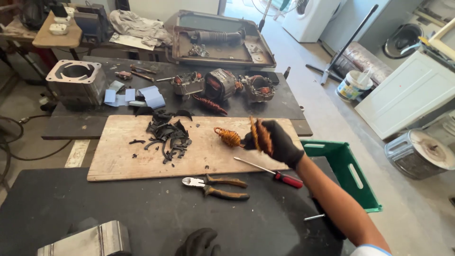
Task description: Disassembling electronic motor components to salvage copper coils using pliers and wire cutters.
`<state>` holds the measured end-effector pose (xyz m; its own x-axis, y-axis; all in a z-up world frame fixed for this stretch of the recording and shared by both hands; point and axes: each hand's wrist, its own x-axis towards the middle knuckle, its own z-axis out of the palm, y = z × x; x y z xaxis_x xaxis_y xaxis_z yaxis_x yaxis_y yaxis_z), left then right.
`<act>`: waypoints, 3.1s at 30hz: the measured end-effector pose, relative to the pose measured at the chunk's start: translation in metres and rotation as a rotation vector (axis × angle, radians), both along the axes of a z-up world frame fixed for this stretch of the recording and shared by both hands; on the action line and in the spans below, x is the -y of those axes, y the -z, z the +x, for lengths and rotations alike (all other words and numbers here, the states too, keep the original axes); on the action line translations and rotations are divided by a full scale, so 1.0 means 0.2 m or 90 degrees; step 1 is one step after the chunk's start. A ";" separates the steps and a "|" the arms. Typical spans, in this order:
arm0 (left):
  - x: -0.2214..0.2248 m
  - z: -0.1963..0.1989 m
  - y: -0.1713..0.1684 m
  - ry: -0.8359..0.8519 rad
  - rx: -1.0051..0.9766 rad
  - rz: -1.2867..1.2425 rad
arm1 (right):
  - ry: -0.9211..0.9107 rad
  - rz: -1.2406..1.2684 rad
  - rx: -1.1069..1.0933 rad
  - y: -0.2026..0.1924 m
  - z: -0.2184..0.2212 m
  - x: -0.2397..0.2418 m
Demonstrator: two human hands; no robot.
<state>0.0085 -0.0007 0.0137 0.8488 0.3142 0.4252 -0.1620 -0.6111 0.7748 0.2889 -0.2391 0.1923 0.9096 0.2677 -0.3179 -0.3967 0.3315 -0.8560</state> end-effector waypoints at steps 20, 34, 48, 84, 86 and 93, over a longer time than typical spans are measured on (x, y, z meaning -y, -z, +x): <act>-0.16 0.29 -0.69 0.119 -0.065 -0.818 | -0.668 -0.546 0.423 -0.33 -0.77 -0.34; -0.26 0.21 -0.64 0.135 -0.093 -0.932 | -0.280 -0.907 0.729 0.06 -0.07 -0.09; -0.16 0.16 -0.40 0.241 -0.065 -0.841 | -0.347 -0.527 0.748 -0.28 -0.94 -0.47; -0.21 -0.14 -0.81 0.168 -0.065 -0.737 | -0.252 -0.186 0.414 -0.20 -1.10 -0.22; -0.20 -0.20 -0.80 0.181 -0.089 -0.739 | -0.285 -0.332 0.541 -0.19 -1.23 -0.26; -0.16 -0.43 -0.76 0.248 -0.152 -0.822 | -0.103 -0.362 0.616 -0.10 -1.57 -0.38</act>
